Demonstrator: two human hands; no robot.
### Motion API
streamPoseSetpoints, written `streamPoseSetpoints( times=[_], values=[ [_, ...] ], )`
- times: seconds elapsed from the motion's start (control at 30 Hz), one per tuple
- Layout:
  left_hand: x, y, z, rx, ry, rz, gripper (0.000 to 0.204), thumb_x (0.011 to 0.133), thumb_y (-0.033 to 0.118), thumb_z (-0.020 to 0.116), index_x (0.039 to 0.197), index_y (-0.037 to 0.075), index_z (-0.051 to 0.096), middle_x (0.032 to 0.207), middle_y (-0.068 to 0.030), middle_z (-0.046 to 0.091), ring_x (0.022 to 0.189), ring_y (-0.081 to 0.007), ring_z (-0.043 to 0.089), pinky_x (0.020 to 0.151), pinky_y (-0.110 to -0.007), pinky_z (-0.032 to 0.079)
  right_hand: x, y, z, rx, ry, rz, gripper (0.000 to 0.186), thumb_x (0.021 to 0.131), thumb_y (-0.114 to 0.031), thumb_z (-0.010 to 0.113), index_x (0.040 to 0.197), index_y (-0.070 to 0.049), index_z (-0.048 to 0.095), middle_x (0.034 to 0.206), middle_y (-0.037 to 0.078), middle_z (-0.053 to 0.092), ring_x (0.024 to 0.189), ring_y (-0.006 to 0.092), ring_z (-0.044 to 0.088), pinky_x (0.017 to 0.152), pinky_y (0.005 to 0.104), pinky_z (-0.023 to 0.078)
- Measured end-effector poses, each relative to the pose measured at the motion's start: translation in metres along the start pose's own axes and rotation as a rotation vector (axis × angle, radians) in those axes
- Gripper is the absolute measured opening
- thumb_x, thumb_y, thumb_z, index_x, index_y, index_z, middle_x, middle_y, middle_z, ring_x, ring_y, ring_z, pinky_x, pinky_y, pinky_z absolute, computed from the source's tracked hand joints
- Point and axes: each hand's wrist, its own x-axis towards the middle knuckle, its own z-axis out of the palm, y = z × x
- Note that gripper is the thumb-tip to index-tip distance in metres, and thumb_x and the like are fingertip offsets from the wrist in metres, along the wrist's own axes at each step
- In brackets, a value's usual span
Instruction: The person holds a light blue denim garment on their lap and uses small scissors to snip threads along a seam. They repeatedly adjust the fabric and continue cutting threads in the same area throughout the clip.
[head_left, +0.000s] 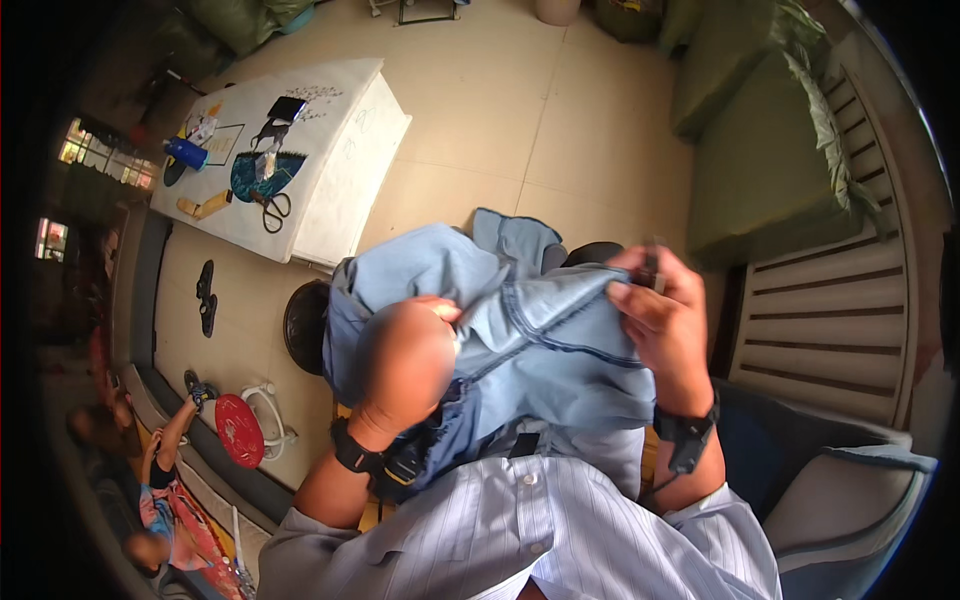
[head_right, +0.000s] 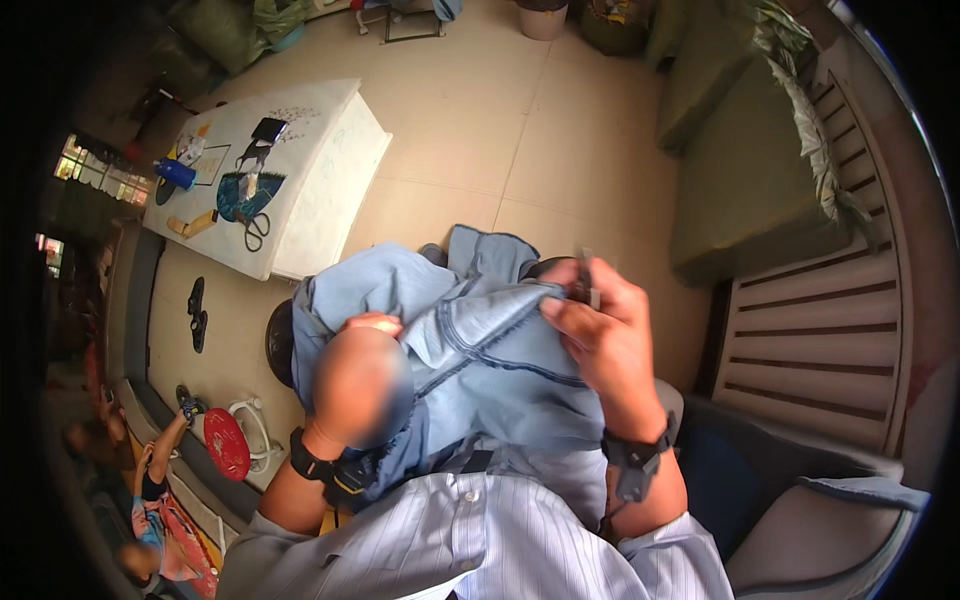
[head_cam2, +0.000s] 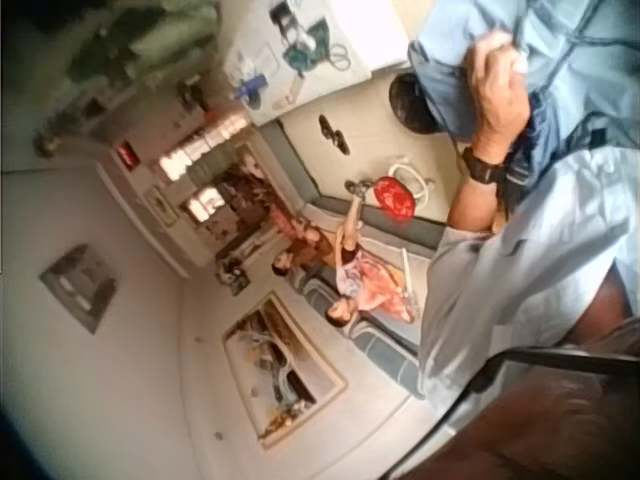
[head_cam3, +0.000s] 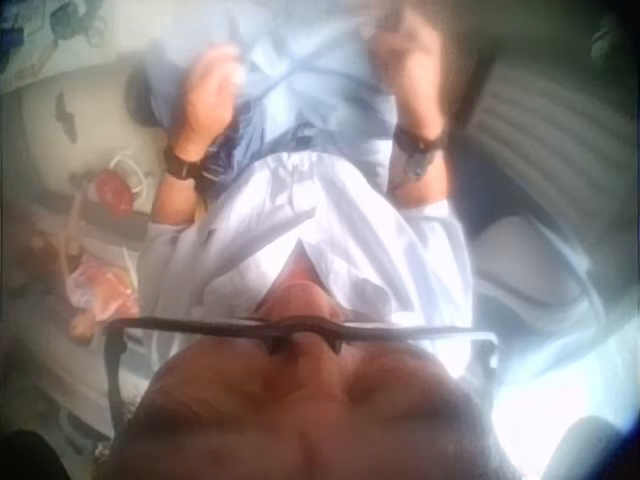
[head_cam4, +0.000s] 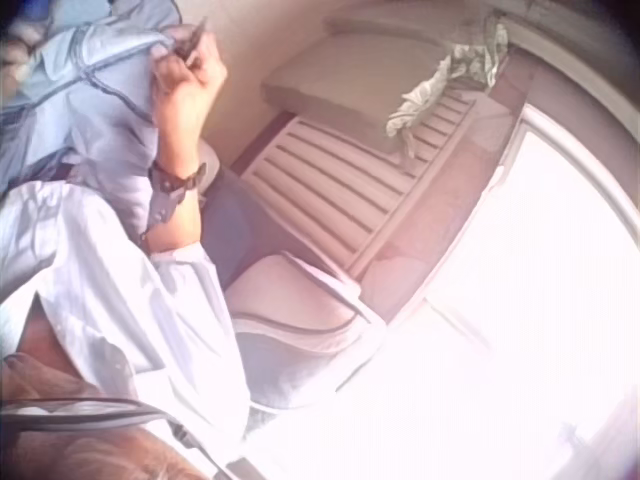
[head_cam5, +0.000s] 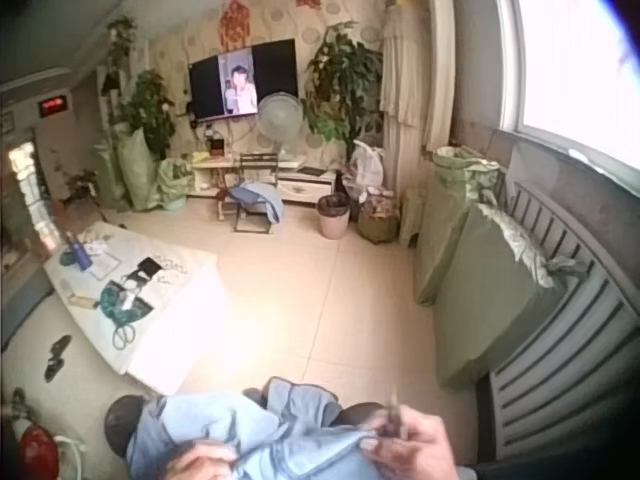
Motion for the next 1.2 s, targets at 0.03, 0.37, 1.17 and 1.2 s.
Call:
streamPoseSetpoints(
  times=[0.03,0.37,1.17,1.2],
  values=[
    [-0.001,0.008,0.003,-0.019,-0.002,0.022,0.007,0.093,0.0,0.065,0.098,0.0,0.06,0.115,-0.0182,0.065,0.108,-0.0392,0.064,0.096,-0.046,0.051,-0.01,-0.014,-0.002,-0.004,0.035,-0.074,0.013,0.085,0.004,0.071,0.098,0.001,0.068,0.072,-0.004,0.055,0.055,0.0032,0.042,0.049,0.0215,0.029],
    [-0.015,0.008,0.064,-0.081,-0.415,0.044,0.008,0.084,0.0,0.067,0.091,0.0,0.062,0.106,-0.0175,0.064,0.097,-0.0381,0.062,0.088,-0.047,0.052,-0.061,0.079,-0.103,-0.244,0.162,0.256,0.022,0.078,0.008,0.07,0.093,-0.008,0.067,0.066,-0.008,0.052,0.051,0.0021,0.04,0.046,0.0234,0.026],
    [0.012,0.035,0.119,-0.55,-0.276,-0.598,0.02,0.093,0.01,0.079,0.103,-0.002,0.066,0.084,-0.0028,0.068,0.071,-0.0063,0.061,0.065,-0.024,0.052,-0.08,0.061,-0.084,-0.607,0.186,-0.169,0.028,0.095,-0.012,0.069,0.115,0.006,0.065,0.094,0.006,0.055,0.08,0.0138,0.052,0.07,0.0276,0.043],
    [0.013,0.036,0.12,-0.678,-0.286,-0.682,0.019,0.093,0.01,0.078,0.104,-0.001,0.066,0.084,-0.0029,0.068,0.069,-0.0064,0.061,0.064,-0.024,0.051,-0.083,0.057,-0.084,-0.558,0.151,-0.194,0.029,0.097,-0.014,0.067,0.118,0.007,0.065,0.094,0.008,0.054,0.081,0.0153,0.053,0.071,0.028,0.043]
  ],
)
